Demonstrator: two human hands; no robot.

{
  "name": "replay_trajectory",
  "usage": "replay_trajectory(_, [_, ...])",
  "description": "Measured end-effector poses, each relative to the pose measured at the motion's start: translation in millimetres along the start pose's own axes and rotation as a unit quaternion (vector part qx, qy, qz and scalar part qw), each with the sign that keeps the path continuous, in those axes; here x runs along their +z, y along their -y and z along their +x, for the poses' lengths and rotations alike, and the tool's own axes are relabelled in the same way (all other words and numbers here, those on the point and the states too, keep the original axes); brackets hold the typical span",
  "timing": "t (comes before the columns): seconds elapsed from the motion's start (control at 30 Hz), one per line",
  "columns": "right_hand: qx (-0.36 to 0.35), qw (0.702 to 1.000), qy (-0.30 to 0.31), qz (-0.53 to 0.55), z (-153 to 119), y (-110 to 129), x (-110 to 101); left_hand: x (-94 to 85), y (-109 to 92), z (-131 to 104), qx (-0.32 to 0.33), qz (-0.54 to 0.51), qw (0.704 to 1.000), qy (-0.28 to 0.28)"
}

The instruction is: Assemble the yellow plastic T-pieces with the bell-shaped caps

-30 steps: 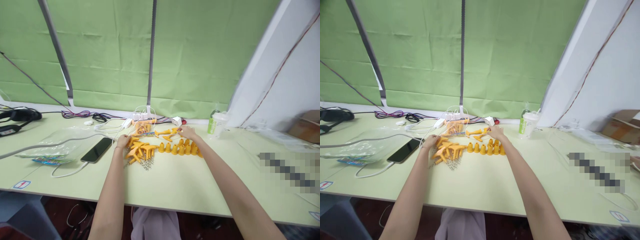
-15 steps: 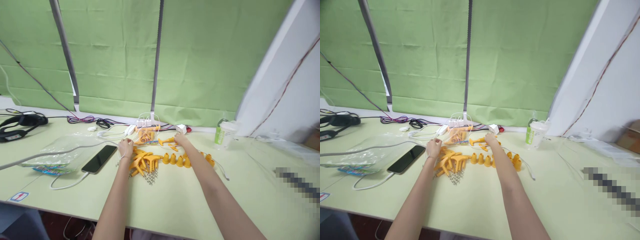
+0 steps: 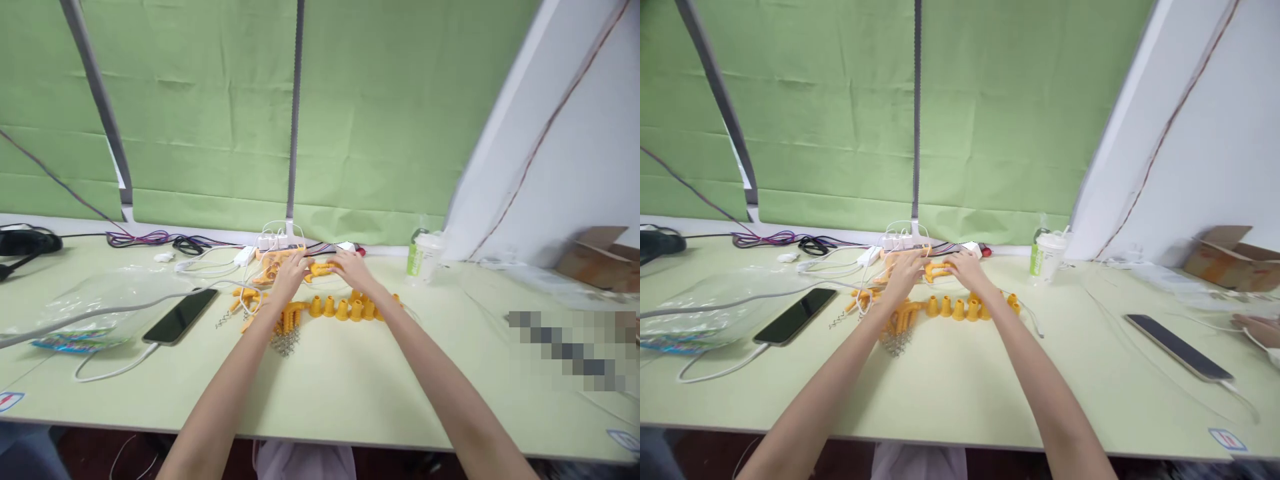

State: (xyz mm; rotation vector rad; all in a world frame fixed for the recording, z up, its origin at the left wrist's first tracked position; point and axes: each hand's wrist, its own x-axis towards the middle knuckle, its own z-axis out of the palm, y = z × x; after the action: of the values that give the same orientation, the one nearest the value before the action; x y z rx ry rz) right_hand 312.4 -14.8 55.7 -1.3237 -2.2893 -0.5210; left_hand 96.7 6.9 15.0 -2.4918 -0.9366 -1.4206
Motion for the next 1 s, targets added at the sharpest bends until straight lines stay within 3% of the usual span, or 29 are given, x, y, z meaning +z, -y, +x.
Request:
replay_trajectory(0.1, [0.034,0.998,-0.052,0.031,-12,16,5,0.3,-5,2,-0.044,-0.022,0.999,0.006])
replay_trajectory(0.27, [0.054,0.990,-0.125,0.027,-27,32,13,-4.7,-16,-12,-0.215,-0.183,0.959,0.007])
replay_trajectory(0.37, [0.077,0.987,-0.142,0.025,-34,38,14,-11.6,-19,-16,-0.214,-0.293,0.932,0.028])
replay_trajectory(0.43, [0.102,0.982,-0.154,0.030,-38,39,15,-15.8,-16,-16,-0.199,-0.311,0.928,0.045])
replay_trajectory(0.53, [0.110,0.981,-0.152,0.042,-42,39,17,-18.3,-8,-17,-0.168,-0.275,0.945,0.048])
replay_trajectory(0.7, [0.100,0.983,-0.141,0.063,-43,41,24,-15.6,-3,-20,-0.141,-0.171,0.975,-0.010])
replay_trajectory(0.83, [0.090,0.981,-0.153,0.076,-42,45,27,-12.4,-5,-20,-0.187,-0.177,0.966,-0.020])
replay_trajectory(0.93, [0.086,0.981,-0.154,0.076,-42,47,27,-11.1,-8,-21,-0.261,-0.242,0.934,0.012])
replay_trajectory(1.0, [0.085,0.982,-0.149,0.074,-42,47,27,-11.8,-12,-22,-0.275,-0.272,0.922,0.020])
